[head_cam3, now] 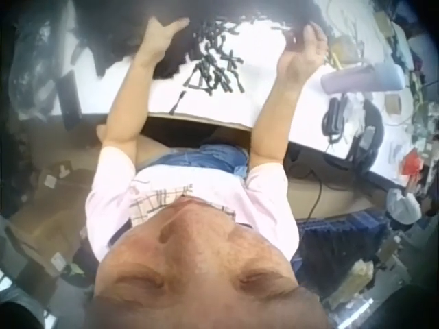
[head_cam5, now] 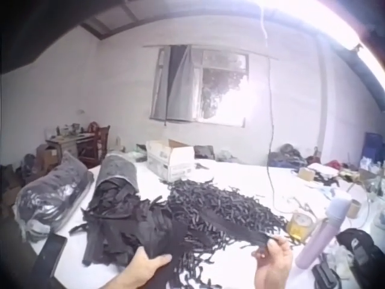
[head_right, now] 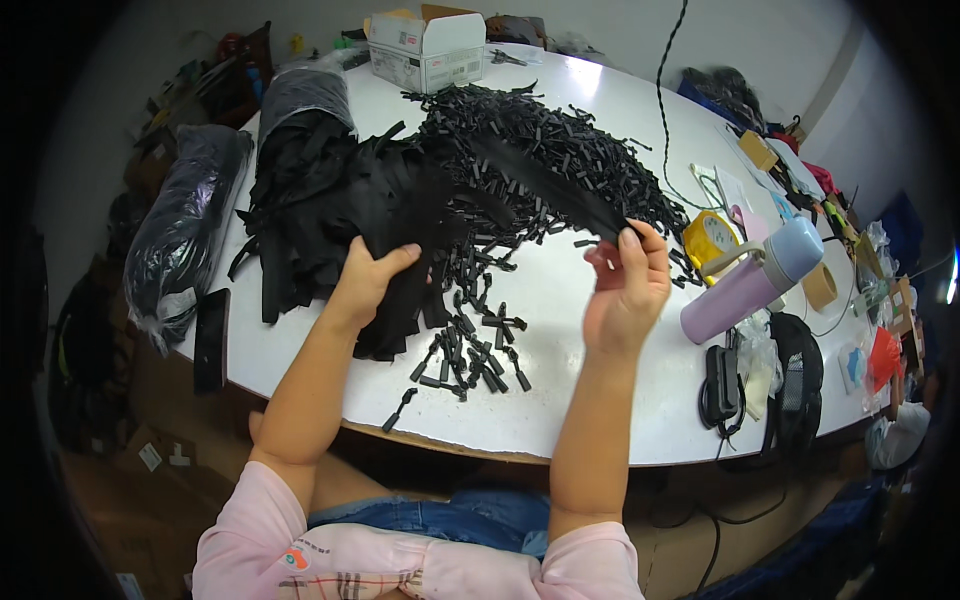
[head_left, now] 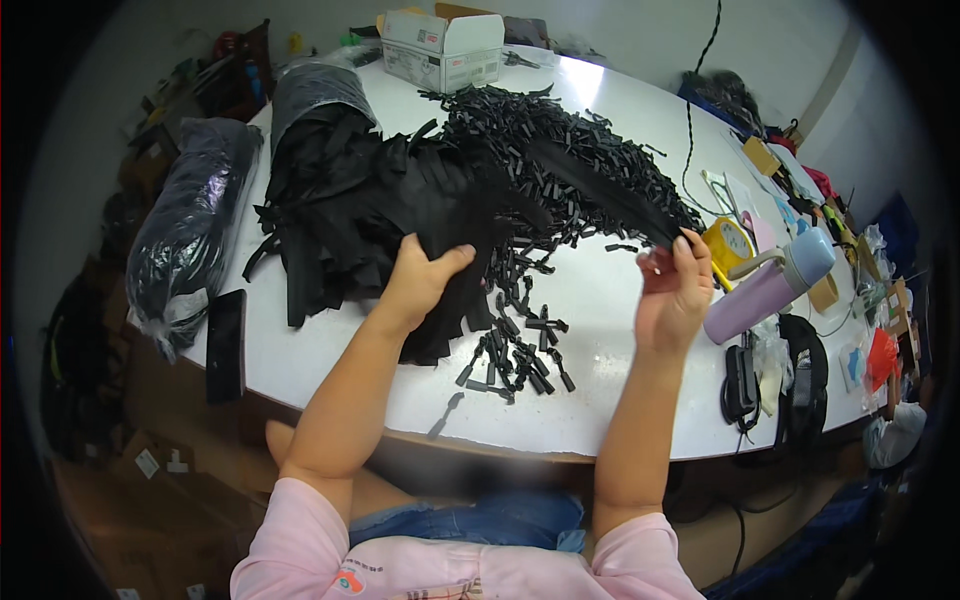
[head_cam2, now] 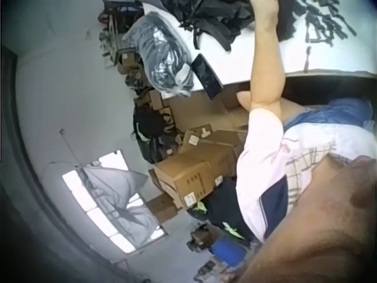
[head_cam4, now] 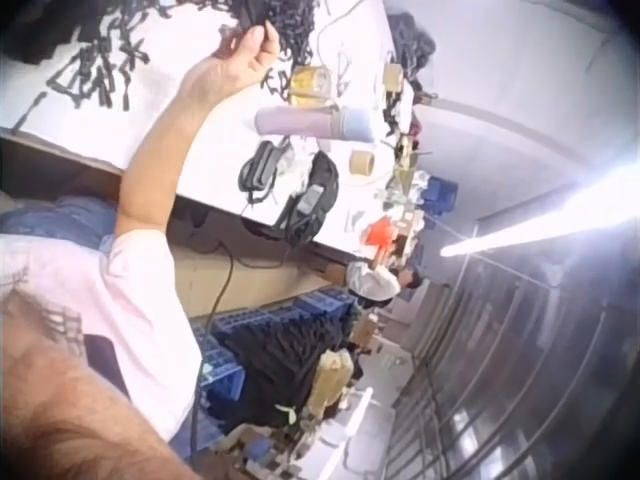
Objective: Assembling plastic buckles and adjusters onto black nylon straps at a workstation.
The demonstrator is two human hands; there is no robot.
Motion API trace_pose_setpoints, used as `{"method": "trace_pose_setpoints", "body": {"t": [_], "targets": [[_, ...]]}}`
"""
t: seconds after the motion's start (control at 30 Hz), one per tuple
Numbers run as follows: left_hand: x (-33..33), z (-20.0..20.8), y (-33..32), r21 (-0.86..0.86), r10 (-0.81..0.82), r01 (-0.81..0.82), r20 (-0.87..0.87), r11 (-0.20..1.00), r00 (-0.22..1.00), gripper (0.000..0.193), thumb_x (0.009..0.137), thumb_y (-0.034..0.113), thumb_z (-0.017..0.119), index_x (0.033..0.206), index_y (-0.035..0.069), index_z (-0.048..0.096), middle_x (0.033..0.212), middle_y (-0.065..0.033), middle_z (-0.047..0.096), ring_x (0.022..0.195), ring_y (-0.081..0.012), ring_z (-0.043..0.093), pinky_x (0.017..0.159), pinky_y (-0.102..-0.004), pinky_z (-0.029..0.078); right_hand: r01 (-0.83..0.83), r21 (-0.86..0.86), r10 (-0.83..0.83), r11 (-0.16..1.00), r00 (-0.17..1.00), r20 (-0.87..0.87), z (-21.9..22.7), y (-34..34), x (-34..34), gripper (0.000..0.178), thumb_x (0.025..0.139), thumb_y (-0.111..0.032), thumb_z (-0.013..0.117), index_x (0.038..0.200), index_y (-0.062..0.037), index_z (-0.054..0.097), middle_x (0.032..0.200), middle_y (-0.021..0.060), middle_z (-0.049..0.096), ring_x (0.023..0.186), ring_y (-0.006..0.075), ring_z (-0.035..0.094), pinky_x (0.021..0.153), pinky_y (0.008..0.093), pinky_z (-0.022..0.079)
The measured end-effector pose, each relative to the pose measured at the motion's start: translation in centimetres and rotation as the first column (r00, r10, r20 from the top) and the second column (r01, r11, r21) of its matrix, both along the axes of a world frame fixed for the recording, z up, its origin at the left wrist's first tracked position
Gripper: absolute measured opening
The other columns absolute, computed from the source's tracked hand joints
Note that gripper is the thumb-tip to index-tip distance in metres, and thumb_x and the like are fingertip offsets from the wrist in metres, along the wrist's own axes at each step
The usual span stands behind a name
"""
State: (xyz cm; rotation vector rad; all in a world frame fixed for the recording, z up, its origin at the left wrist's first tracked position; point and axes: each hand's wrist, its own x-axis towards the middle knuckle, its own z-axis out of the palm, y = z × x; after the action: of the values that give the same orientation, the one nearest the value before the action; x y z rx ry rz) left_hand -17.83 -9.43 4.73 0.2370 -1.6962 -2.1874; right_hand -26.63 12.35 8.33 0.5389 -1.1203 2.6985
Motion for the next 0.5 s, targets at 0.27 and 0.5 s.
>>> {"method": "trace_pose_setpoints", "body": {"t": [0.27,0.5], "targets": [[0.6,1.3,-0.8,0.112,0.079,-0.057,-0.200,0.992,0.977,0.017,0.075,0.005,0.057,0.090,-0.002,0.053,0.076,-0.0086,0.058,0.061,-0.0164,0.058,0.061,-0.0288,0.049,-0.421,0.743,0.735,0.520,0.664,-0.138,5.1,-1.7,3.4,0.009,0.073,-0.002,0.058,0.080,0.0033,0.057,0.078,0.0065,0.057,0.066,0.0101,0.053,0.061,0.0229,0.044],[0.5,1.3,-0.8,0.246,0.002,0.054,-0.224,0.968,0.975,0.026,0.076,0.007,0.058,0.100,-0.002,0.052,0.093,-0.0068,0.056,0.082,-0.0130,0.055,0.075,-0.0242,0.044,0.254,0.858,0.385,0.446,0.811,-0.441,1.0,-11.3,2.7,0.009,0.072,-0.004,0.057,0.080,0.0001,0.055,0.063,0.0029,0.053,0.054,0.0064,0.045,0.049,0.0206,0.038]]}}
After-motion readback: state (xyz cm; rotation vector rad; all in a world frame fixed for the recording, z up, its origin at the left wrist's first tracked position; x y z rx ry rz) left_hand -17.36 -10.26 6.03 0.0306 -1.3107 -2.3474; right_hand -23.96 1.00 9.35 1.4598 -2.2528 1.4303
